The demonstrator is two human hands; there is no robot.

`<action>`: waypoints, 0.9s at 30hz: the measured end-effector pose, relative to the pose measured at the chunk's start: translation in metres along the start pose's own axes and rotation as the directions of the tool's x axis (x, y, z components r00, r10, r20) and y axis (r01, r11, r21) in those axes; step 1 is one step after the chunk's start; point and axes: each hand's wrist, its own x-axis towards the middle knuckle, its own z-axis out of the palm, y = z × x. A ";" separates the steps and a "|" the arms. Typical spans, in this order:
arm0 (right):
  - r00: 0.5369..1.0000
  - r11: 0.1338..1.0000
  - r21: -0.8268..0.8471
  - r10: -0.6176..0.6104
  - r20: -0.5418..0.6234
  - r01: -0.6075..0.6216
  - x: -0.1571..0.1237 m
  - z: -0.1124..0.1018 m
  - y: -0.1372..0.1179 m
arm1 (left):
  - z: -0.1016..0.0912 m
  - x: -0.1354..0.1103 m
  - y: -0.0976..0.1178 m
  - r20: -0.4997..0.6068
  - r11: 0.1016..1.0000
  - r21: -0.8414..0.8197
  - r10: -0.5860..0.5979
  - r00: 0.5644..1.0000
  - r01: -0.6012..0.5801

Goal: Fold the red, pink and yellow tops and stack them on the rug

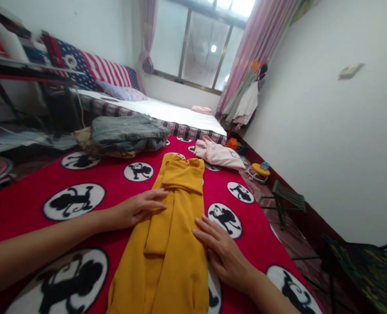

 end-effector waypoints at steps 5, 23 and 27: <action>0.995 0.999 0.052 -0.020 0.097 0.015 -0.024 -0.006 -0.030 | -0.041 -0.057 0.062 0.310 0.999 -0.051 0.012 0.951 0.004; 0.816 0.815 0.481 0.498 -0.295 -0.324 0.169 -0.111 0.061 | -0.119 0.105 0.000 -0.585 0.920 -0.100 -0.362 0.726 0.379; 0.569 0.760 0.295 0.636 -0.522 -0.579 0.193 -0.052 0.099 | -0.074 0.132 -0.036 -0.480 0.868 0.161 -0.348 0.806 0.470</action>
